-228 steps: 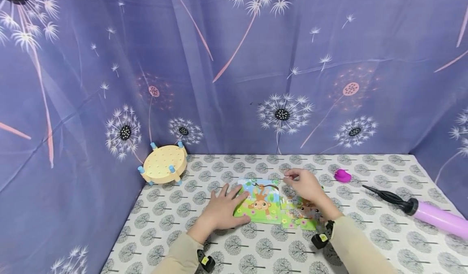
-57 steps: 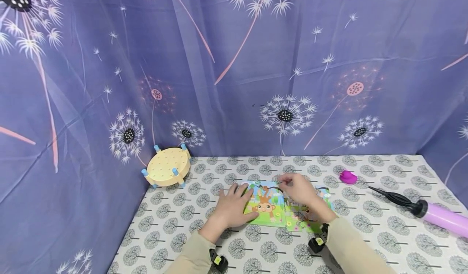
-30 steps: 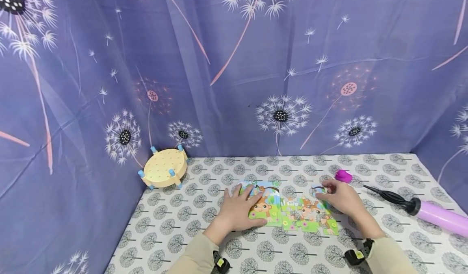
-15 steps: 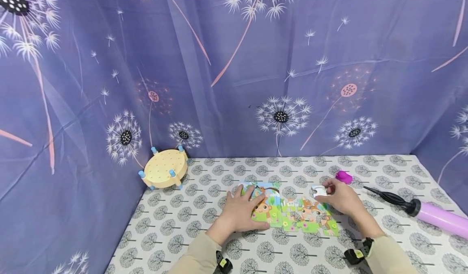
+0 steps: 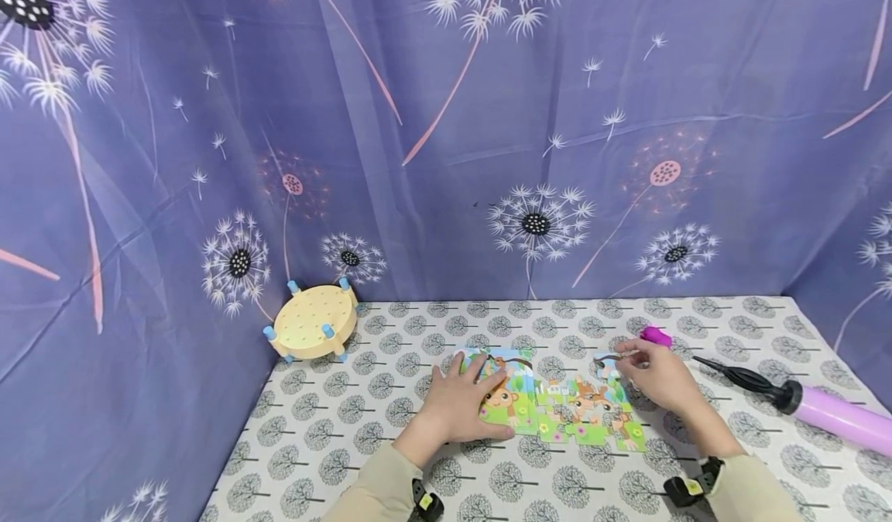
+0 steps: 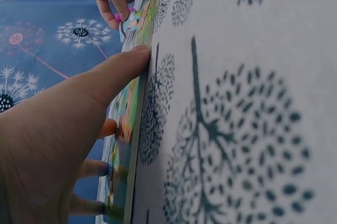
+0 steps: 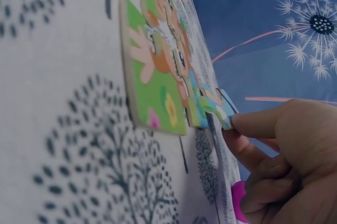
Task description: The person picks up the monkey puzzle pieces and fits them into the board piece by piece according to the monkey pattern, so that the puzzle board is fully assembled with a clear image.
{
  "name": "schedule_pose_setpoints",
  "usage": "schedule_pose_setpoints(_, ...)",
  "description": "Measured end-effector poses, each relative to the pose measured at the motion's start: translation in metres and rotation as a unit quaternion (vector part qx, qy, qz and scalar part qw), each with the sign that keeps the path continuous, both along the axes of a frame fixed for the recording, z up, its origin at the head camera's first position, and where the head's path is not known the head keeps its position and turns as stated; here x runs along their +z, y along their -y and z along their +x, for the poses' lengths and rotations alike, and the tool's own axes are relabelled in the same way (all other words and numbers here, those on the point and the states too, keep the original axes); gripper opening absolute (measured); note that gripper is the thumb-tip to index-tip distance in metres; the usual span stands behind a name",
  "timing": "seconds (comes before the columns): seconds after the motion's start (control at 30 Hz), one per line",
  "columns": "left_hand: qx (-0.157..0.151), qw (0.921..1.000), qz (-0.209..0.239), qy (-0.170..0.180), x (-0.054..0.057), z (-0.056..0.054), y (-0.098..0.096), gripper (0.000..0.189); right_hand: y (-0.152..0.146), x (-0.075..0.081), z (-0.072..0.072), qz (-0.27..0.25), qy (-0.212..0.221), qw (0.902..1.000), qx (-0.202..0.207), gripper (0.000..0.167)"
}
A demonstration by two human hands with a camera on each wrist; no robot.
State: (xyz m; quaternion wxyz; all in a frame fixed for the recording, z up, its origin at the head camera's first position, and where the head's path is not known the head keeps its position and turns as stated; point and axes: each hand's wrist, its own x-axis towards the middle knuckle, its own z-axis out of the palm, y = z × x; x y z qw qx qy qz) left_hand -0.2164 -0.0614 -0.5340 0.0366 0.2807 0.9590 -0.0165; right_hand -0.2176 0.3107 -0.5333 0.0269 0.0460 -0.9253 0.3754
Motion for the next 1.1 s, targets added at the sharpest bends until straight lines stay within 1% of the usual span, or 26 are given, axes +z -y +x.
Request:
schedule_pose_setpoints(0.1, 0.001, 1.0, -0.003, 0.0, 0.0, 0.0, 0.0, 0.103, 0.0, 0.002, 0.0, -0.001, -0.006, 1.0, 0.002, 0.031)
schedule_pose_setpoints(0.3, 0.004, 1.0, 0.0, 0.005, 0.0, 0.001, 0.001, 0.102, 0.004, 0.008, -0.003, -0.014, -0.004, 0.9999, -0.007, 0.032)
schedule_pose_setpoints(0.47, 0.003, 1.0, -0.001, 0.006, 0.0, 0.0, 0.002, 0.103, 0.011, 0.009, -0.007, -0.041, -0.01, 0.9991, -0.006, 0.032)
schedule_pose_setpoints(0.53, 0.003, 1.0, 0.001, 0.008, 0.0, 0.0, 0.002, 0.103, 0.016, 0.009, -0.009, -0.057, -0.004, 0.9984, -0.004, 0.033)
schedule_pose_setpoints(0.83, 0.005, 0.9996, 0.017, 0.022, 0.003, 0.001, 0.001, 0.103, 0.051, 0.005, -0.018, -0.093, 0.015, 0.9954, 0.021, 0.029)
schedule_pose_setpoints(0.93, 0.005, 0.9995, 0.02, 0.023, 0.002, 0.001, 0.001, 0.103, 0.066, 0.002, -0.022, -0.092, 0.018, 0.9952, 0.027, 0.027)
schedule_pose_setpoints(1.1, 0.007, 0.9993, 0.023, 0.027, 0.003, 0.001, 0.0, 0.103, 0.089, -0.002, -0.028, -0.099, 0.022, 0.9937, 0.048, 0.026)
